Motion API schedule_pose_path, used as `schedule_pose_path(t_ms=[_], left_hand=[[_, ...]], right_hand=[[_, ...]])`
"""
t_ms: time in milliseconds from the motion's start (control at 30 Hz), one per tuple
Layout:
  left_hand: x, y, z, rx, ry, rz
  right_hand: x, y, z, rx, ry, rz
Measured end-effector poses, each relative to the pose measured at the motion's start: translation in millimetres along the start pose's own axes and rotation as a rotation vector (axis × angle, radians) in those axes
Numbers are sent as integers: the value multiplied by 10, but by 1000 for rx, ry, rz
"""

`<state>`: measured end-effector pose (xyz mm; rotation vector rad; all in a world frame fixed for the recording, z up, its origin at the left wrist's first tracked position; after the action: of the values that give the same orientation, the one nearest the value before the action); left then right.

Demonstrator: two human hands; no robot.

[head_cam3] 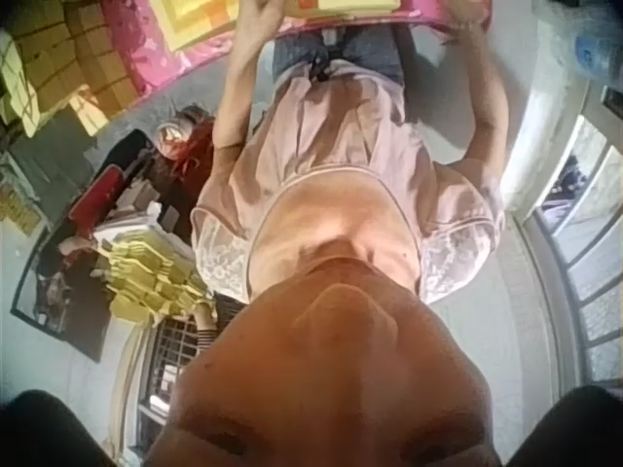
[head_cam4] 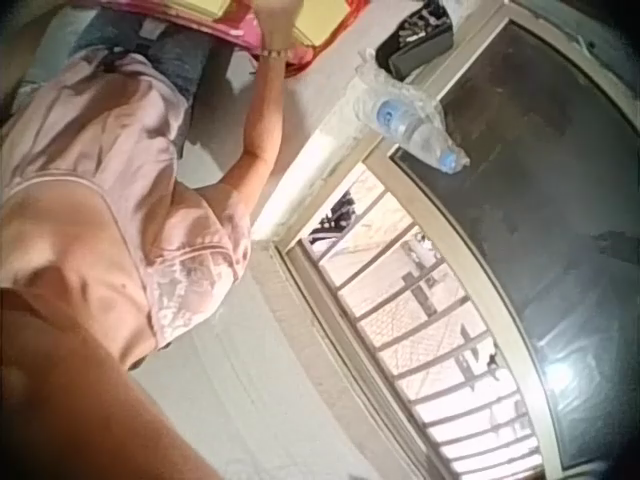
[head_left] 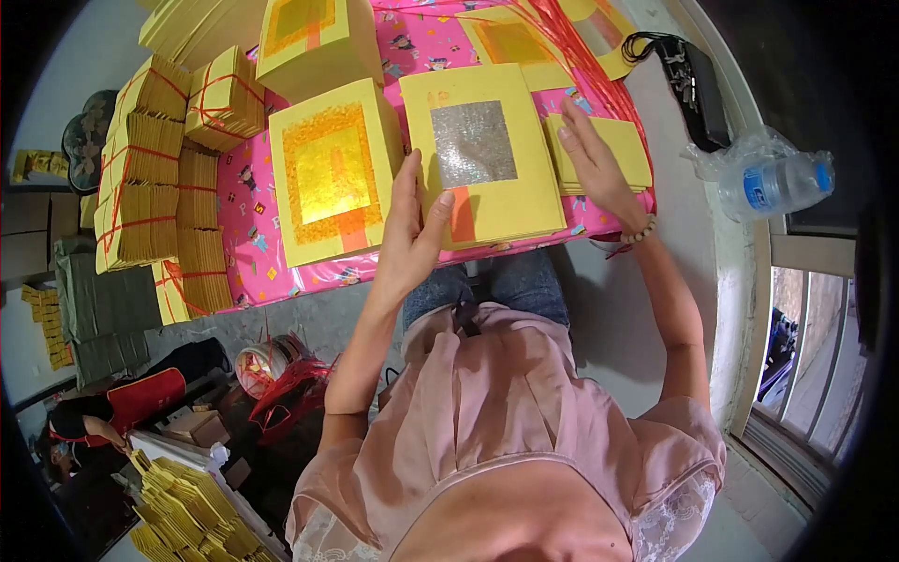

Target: Counting, stacking, and bundling stacks of yellow joss paper using red string.

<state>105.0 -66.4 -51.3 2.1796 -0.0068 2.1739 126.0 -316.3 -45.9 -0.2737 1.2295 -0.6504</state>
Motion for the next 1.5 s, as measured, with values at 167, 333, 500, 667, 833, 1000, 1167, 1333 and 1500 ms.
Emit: schedule_pose_path(t_ms=[167,333,500,667,833,1000,1167,1333,1500], left_hand=[[-91,-44,7,2,48,161],[-169,-5,21,-35,-38,200],[-211,30,1,-48,-49,136],[-76,16,-17,-19,25,141],[476,-3,-240,-47,402,469],[576,108,-432,-129,465,596],[481,92,-443,-132,500,761],[374,-27,-448,-54,357,695],[300,-96,-460,-41,223,503]], right_hand=[[129,406,-145,-12,266,239],[117,469,-188,5,326,278],[117,463,-179,13,310,258],[-28,350,-142,45,189,166],[-734,64,-189,-22,-261,-106],[-1111,207,-540,-361,-524,-237],[-1064,264,-620,-387,-593,-279],[-1002,283,-640,-381,-611,-279],[-989,284,-637,-380,-594,-273]])
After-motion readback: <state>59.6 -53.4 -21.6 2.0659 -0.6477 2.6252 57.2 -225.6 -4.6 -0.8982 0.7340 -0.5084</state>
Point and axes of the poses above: each hand's wrist, its own z-axis towards the middle knuckle, its own y-axis out of the palm, x = y × z, the point moved 10 cm from there along z, towards the middle knuckle, and after that the axes turned 14 degrees about x, right-handed, at the moved point
